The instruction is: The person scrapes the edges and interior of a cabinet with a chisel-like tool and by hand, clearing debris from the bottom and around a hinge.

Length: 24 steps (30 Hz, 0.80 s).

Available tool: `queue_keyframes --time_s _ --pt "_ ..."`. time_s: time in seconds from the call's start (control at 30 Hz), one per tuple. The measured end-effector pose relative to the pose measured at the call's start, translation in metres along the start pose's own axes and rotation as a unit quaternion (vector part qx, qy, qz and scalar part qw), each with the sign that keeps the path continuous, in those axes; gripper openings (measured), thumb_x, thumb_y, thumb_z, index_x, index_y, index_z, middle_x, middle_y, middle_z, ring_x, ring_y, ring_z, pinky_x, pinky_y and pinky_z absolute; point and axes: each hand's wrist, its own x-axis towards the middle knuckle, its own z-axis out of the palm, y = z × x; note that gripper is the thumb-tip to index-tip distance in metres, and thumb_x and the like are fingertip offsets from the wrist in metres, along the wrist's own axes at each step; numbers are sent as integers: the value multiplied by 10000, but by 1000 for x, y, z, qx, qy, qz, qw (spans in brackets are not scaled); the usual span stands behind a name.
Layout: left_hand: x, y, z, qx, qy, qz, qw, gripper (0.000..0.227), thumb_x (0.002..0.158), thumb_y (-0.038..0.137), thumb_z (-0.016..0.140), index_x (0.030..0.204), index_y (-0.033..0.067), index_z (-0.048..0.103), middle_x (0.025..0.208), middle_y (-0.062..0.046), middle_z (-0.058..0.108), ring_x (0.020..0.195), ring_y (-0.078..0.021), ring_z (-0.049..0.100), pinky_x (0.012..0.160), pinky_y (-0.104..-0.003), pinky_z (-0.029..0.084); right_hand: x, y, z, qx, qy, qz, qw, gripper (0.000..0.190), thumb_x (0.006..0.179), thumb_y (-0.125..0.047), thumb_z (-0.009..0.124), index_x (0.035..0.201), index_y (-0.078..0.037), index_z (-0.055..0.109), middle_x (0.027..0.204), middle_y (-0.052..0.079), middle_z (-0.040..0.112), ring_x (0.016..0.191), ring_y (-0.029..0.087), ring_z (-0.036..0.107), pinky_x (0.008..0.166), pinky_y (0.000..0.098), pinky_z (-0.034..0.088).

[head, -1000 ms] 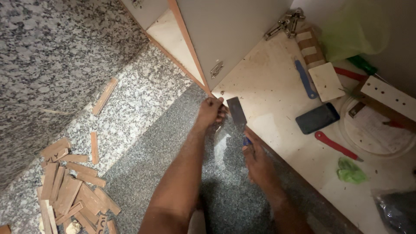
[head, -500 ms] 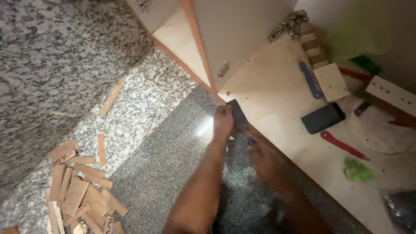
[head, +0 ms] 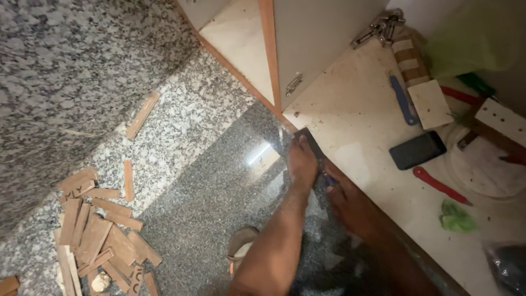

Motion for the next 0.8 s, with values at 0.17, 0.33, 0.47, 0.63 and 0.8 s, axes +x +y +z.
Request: queue_keyframes --time_s 0.17,0.33,0.47,0.63,0.8 --pt "12 17 -23 34 -3 49 998 494 1066 348 371 1303 -18 604 1207 -333 653 1134 -524 604 978 -561 463 21 5 8 -117 161 -376 905 476 1028 -223 509 1485 -90 513 1305 244 641 1206 385 599 1041 490 458" --pt "15 19 -15 27 -1 12 1000 495 1067 354 374 1260 -31 619 1196 -313 680 1145 -496 627 990 -545 479 36 31 4 41 32 -128 990 586 1046 -330 494 1612 -181 455 1238 222 660 1130 368 649 1027 436 495" --pt "18 20 -20 59 9 59 996 492 1063 344 391 1261 -42 623 1201 -333 665 1152 -507 615 1001 -554 468 46 27 5 -64 72 -411 906 563 1021 -284 476 1529 -45 422 1388 213 577 1240 297 567 1053 380 428" --pt "47 23 -32 5 -6 -11 1000 505 1072 364 355 1212 -42 621 1160 -321 688 1104 -492 653 964 -544 499 63 8 18 -3 68 -203 977 594 1036 -248 559 1621 -192 477 1277 320 599 1212 436 570 1052 473 454" --pt "56 4 -24 89 11 24 996 524 1066 395 362 1286 -28 578 1196 -342 651 1121 -525 610 959 -574 470 61 0 17 -47 106 -410 904 565 944 -137 531 1501 -48 495 1481 211 556 1403 316 464 1164 414 310"
